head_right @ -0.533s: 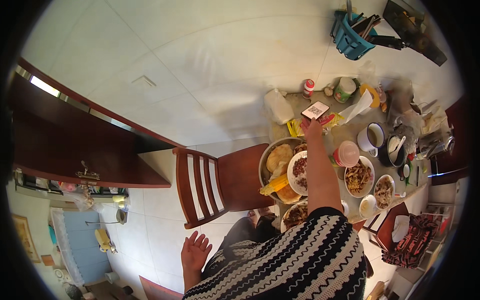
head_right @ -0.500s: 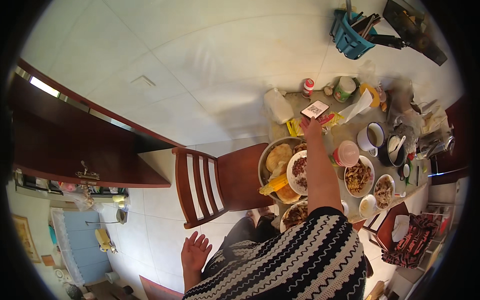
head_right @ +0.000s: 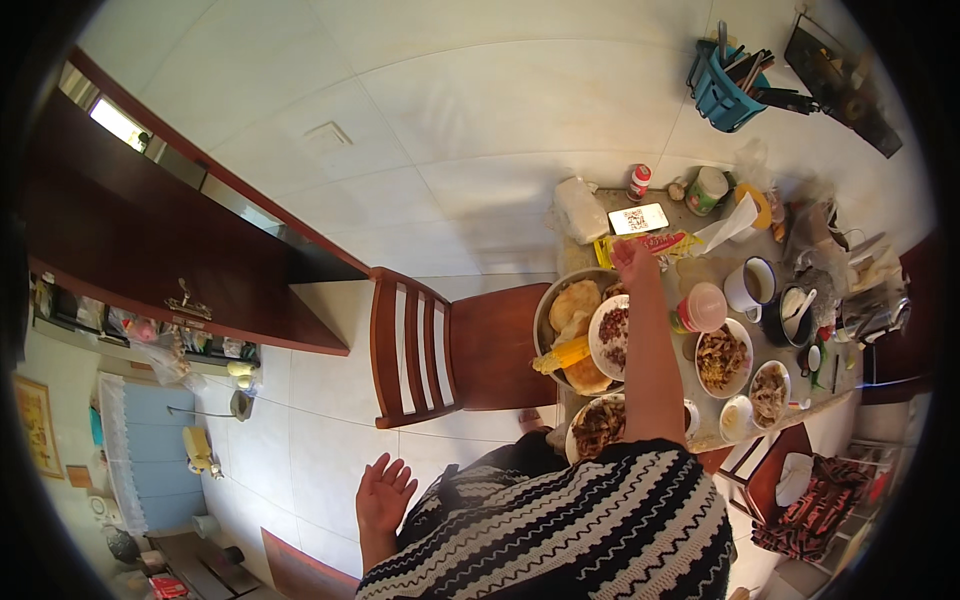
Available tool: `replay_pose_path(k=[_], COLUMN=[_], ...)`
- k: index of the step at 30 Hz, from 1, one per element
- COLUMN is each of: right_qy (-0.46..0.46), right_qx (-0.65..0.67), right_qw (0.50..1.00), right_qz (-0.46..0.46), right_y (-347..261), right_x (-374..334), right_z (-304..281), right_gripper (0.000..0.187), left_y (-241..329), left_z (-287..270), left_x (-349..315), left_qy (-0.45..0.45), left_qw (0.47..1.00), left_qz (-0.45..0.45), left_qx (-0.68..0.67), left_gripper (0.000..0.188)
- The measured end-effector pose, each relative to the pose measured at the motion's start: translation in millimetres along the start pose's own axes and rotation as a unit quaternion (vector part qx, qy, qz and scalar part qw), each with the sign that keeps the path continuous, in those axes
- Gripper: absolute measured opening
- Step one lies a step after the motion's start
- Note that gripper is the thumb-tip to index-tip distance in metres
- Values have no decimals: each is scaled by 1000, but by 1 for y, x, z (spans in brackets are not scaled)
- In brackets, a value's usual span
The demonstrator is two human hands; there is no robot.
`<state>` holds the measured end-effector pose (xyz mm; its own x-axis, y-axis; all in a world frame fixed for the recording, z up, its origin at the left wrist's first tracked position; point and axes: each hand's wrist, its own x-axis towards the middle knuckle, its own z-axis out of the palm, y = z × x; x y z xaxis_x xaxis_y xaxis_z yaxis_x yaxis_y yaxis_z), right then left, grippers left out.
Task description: The person connects a power bank to a device, carries a bowl of food from a living room table to a dining table, and then takes a used cup and lid from the dining table to the kitchen sink to be rinsed.
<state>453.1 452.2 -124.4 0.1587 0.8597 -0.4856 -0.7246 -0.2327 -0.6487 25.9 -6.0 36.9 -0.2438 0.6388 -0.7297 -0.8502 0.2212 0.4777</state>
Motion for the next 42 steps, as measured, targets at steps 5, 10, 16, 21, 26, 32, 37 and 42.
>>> replay_pose_path(k=[5,10,16,21,26,32,37,42], right_qy=[-193,-211,-478,-687,-813,-778,-819,-880], right_qx=[-82,-351,-586,-611,-455,-604,-534,-464], right_qw=[978,881,615,378,361,143,142,49], right_qz=[12,237,225,108,-25,95,153,87], right_y=[44,141,223,250,275,296,316,393], right_x=[-148,-330,-451,-539,-594,-624,-643,-657], right_z=[48,93,95,95,113,158,168,191], right_gripper=[13,27,32,32,21,21,28,23], left_y=[-2,5,13,0,0,-11,-35,-38], left_z=[-49,-85,-130,-211,-266,-328,-338,-345], left_x=[-27,-81,-159,-206,-251,-296,-329,-314], left_qy=[3,16,34,-15,26,104,79,116], left_qw=[999,982,950,923,824,832,876,886], left_qz=[31,116,121,218,327,300,259,279], left_qx=[8,148,286,317,462,455,399,352], left_gripper=[39,29,14,13,31,25,36,37])
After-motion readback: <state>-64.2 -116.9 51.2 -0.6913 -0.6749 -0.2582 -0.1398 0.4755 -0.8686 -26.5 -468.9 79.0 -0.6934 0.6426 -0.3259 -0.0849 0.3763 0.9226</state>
